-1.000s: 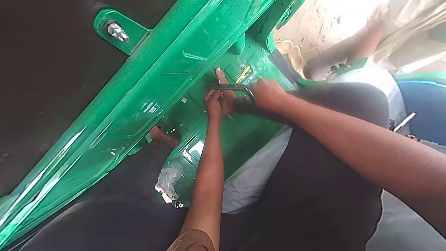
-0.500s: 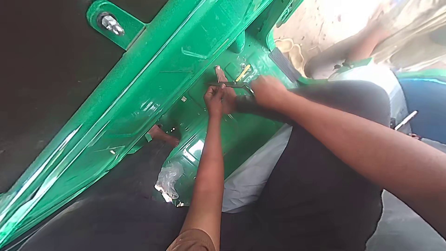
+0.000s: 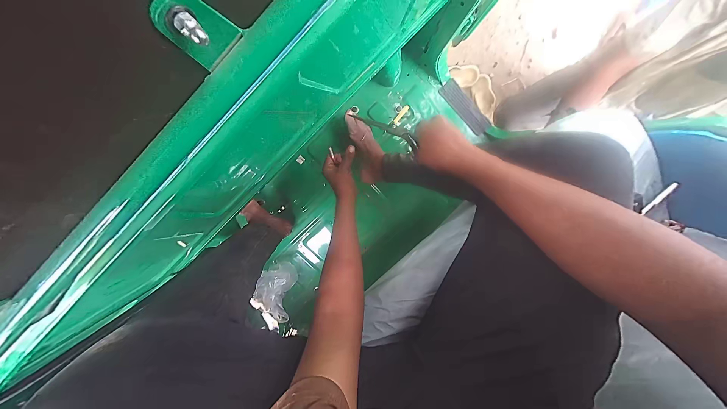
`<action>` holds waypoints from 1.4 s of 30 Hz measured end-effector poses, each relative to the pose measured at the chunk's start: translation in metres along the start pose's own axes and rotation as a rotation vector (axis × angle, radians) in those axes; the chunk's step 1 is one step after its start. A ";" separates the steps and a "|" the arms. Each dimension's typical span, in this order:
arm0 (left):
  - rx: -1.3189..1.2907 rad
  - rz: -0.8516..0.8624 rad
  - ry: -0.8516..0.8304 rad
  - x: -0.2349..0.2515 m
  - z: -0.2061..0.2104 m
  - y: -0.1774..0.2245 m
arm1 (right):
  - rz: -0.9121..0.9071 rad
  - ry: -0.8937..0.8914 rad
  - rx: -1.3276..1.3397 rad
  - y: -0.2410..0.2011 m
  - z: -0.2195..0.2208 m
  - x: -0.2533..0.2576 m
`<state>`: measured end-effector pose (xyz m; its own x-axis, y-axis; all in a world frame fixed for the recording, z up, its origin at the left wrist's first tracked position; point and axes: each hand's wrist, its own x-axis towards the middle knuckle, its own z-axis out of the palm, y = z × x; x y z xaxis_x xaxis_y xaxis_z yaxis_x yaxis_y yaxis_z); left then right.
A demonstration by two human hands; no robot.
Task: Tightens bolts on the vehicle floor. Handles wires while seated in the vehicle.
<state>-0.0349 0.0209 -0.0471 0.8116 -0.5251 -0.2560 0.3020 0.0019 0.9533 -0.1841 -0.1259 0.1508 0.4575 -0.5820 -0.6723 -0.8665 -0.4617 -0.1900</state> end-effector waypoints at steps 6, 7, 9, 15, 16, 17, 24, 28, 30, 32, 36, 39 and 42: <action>-0.174 -0.219 0.149 0.012 -0.064 -0.015 | 0.078 -0.022 -0.029 -0.007 -0.017 -0.010; -0.176 -0.275 0.192 0.011 -0.072 -0.016 | 0.086 -0.024 -0.044 -0.012 -0.020 -0.015; -0.190 -0.391 0.271 0.005 -0.088 -0.009 | 0.073 -0.026 -0.090 -0.022 -0.028 -0.029; 0.004 -0.540 0.473 -0.025 -0.139 0.014 | -0.019 0.039 -0.282 -0.046 -0.051 -0.115; 0.045 -0.562 0.487 -0.030 -0.145 0.019 | -0.031 0.069 -0.287 -0.042 -0.053 -0.137; 0.079 -0.583 0.495 -0.034 -0.149 0.026 | -0.038 0.097 -0.267 -0.036 -0.056 -0.161; 0.382 -0.561 0.075 -0.066 -0.162 0.089 | -0.298 0.290 0.375 0.068 -0.093 -0.341; 0.537 -0.480 -0.084 -0.061 -0.167 0.103 | -0.373 0.162 0.774 0.155 -0.104 -0.393; 0.671 -0.432 -0.125 -0.068 -0.160 0.127 | -0.404 0.132 0.937 0.186 -0.087 -0.400; 0.802 -0.369 -0.232 -0.073 -0.159 0.147 | -0.332 0.145 1.023 0.200 -0.057 -0.404; 0.964 -0.225 -0.402 -0.086 -0.172 0.179 | -0.051 0.180 0.975 0.189 0.024 -0.407; 1.026 -0.169 -0.442 -0.100 -0.182 0.197 | 0.218 0.155 0.789 0.162 0.085 -0.398; 1.095 -0.128 -0.474 -0.110 -0.195 0.204 | 0.290 0.075 0.642 0.137 0.139 -0.390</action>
<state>0.0347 0.2455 0.1440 0.4728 -0.7298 -0.4937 -0.4051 -0.6777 0.6137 -0.5092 0.1309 0.2874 0.1826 -0.6769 -0.7131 -0.8916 0.1918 -0.4103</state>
